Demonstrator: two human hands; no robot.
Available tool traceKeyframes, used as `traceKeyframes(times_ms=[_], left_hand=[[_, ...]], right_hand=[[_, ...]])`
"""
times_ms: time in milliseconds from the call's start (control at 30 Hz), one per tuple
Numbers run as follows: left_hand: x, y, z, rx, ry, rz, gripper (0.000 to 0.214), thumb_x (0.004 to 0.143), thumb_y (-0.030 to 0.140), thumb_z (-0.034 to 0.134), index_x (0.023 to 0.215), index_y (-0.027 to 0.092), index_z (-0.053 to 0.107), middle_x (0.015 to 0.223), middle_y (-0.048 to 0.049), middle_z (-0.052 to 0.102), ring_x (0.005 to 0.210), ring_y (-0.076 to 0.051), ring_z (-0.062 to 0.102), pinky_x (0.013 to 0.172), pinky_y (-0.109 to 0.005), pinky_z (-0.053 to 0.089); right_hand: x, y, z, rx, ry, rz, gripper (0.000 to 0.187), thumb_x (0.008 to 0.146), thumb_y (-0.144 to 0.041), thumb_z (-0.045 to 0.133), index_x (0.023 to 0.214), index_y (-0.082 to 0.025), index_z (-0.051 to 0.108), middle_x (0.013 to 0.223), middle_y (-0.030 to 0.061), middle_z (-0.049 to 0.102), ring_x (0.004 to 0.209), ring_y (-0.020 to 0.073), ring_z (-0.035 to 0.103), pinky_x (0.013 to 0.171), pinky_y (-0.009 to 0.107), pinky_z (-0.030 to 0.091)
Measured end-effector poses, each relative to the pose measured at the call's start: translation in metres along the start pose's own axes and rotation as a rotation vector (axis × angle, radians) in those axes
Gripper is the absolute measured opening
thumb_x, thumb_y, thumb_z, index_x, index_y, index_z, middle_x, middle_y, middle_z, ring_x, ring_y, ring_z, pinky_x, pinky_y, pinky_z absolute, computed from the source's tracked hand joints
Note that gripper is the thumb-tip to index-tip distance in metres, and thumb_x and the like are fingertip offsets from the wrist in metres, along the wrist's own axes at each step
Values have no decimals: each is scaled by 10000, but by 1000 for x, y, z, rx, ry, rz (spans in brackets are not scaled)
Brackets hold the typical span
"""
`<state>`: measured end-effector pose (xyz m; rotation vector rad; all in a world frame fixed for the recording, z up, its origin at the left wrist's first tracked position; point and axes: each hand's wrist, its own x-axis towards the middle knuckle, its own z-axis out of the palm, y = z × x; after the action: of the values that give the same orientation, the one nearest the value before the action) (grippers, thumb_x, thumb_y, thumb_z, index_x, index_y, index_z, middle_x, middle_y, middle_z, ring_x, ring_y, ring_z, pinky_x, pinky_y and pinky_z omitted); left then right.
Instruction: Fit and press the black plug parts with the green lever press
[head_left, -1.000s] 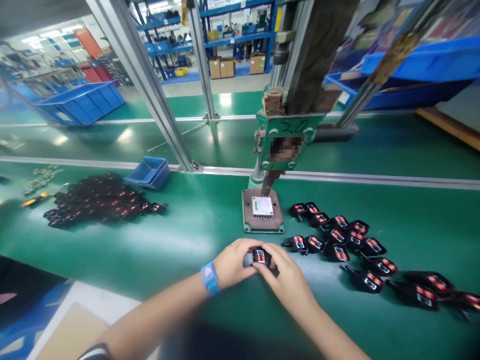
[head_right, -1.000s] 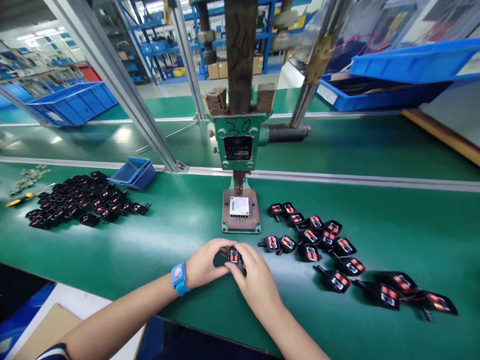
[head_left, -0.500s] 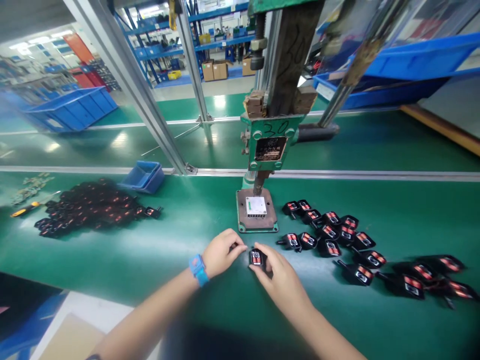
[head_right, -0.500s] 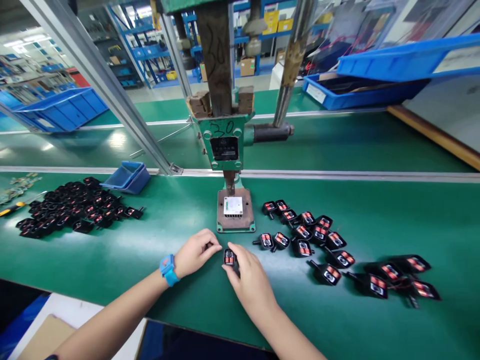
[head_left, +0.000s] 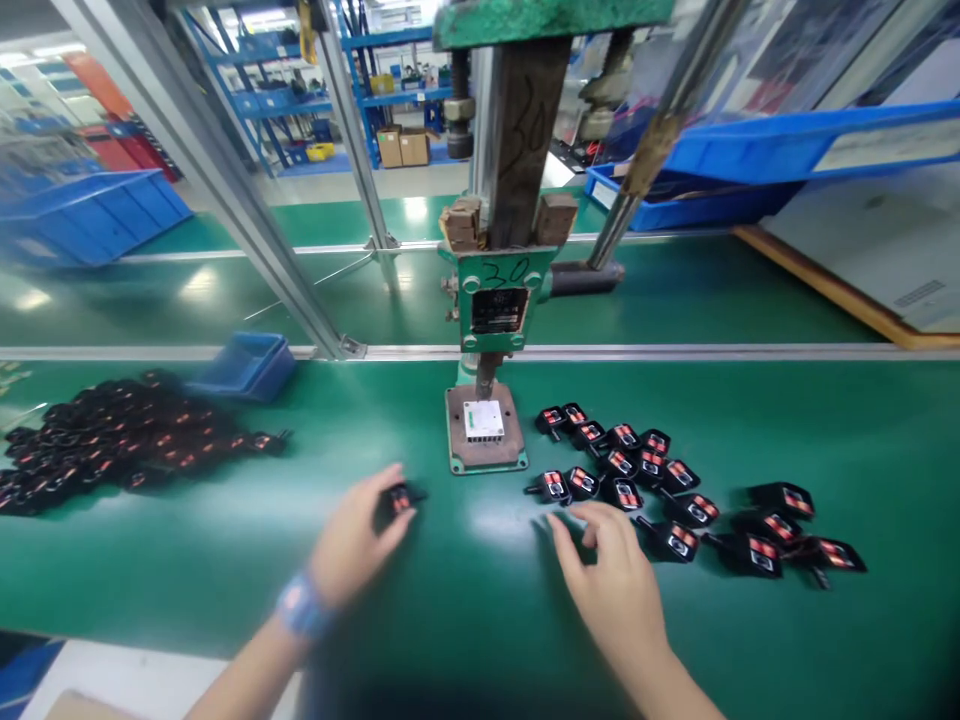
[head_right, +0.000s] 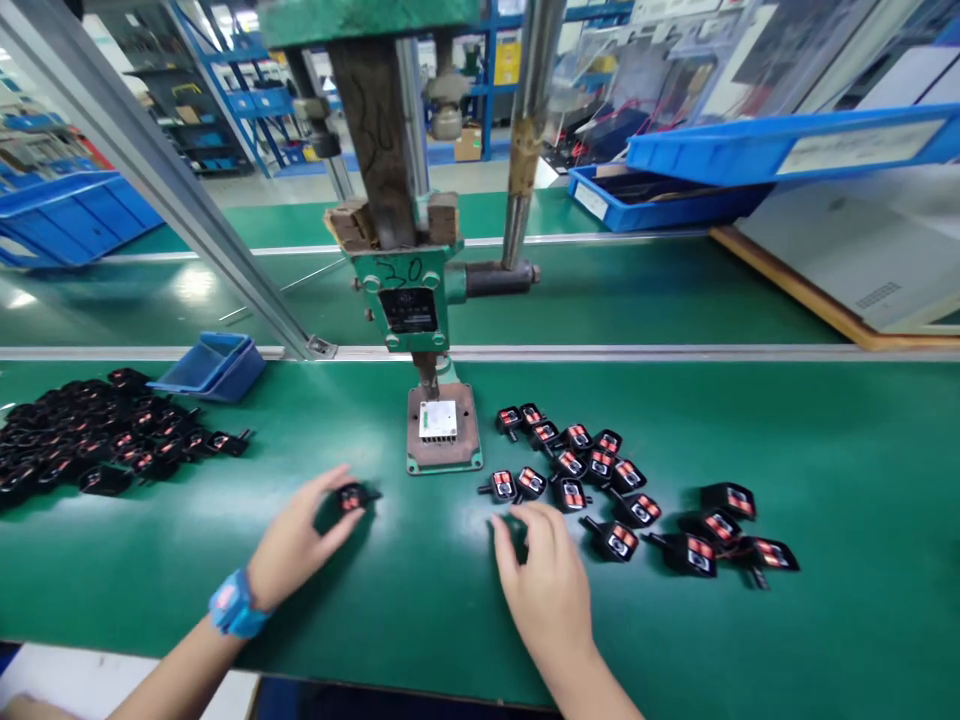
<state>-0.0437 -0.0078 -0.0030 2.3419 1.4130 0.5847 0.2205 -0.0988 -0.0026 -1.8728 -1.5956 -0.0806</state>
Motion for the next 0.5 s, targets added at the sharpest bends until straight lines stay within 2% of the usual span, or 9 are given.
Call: traceKeyframes(times_ms=[100, 133, 167, 200, 233, 333, 400, 433, 500], left_hand=[[0, -24, -20, 215, 349, -90, 564, 705, 360, 608, 1185, 153, 397, 1196, -154, 460, 1170, -318, 375, 960, -522, 321], [1, -25, -23, 242, 424, -96, 584, 689, 364, 624, 1188, 156, 401, 1217, -156, 435, 1194, -331, 335, 975, -538, 287], [2, -22, -23, 232, 446, -88, 584, 687, 359, 629, 1191, 170, 403, 1221, -148, 430, 1201, -327, 323, 984, -539, 270], [3, -15, -21, 185, 402, -64, 567, 698, 349, 621, 1196, 191, 403, 1211, -133, 440, 1192, -310, 338, 986, -527, 276], [4, -7, -18, 106, 296, -26, 553, 713, 345, 607, 1206, 212, 395, 1199, -117, 454, 1168, -285, 370, 979, -505, 302], [14, 17, 0, -240, -166, 94, 626, 732, 361, 587, 1283, 259, 306, 1200, -97, 456, 1018, -201, 495, 887, -390, 431], [24, 27, 12, -417, -371, 173, 740, 686, 378, 632, 1314, 258, 261, 1226, -107, 436, 957, -174, 525, 839, -333, 462], [29, 30, 17, -460, -419, 226, 774, 655, 382, 661, 1312, 247, 275, 1222, -110, 444, 966, -177, 524, 848, -325, 453], [36, 33, 23, -474, -469, 332, 724, 619, 383, 690, 1258, 226, 388, 1162, -101, 508, 1007, -196, 511, 890, -324, 413]], right_hand=[[14, 6, 2, -175, 14, -77, 203, 785, -309, 544, 898, -156, 473, 923, 58, 562, 816, 164, 543, 688, 274, 431], [18, 6, 3, -196, 7, -99, 180, 791, -295, 533, 887, -158, 468, 914, 49, 570, 816, 165, 549, 684, 276, 430], [21, 5, 5, -187, -18, -114, 151, 799, -277, 514, 878, -160, 462, 911, 45, 574, 812, 164, 554, 676, 277, 431], [22, 4, 7, -145, -60, -123, 121, 806, -258, 491, 869, -162, 453, 918, 45, 575, 806, 162, 558, 667, 276, 436], [23, 1, 9, -78, -130, -129, 99, 811, -242, 469, 866, -165, 445, 936, 47, 574, 803, 158, 561, 660, 273, 444], [21, -10, 12, 152, -404, -182, 117, 824, -214, 421, 933, -181, 446, 1001, 42, 568, 767, 129, 570, 639, 254, 474], [26, -20, 7, 252, -525, -256, 210, 831, -210, 417, 1040, -203, 442, 1091, 39, 538, 758, 106, 571, 658, 247, 492], [32, -24, 0, 284, -538, -299, 255, 832, -218, 427, 1086, -214, 435, 1143, 44, 508, 799, 107, 569, 694, 253, 498], [55, -32, -21, 327, -454, -371, 288, 820, -264, 470, 1105, -229, 455, 1194, 49, 469, 936, 131, 542, 786, 280, 488]])
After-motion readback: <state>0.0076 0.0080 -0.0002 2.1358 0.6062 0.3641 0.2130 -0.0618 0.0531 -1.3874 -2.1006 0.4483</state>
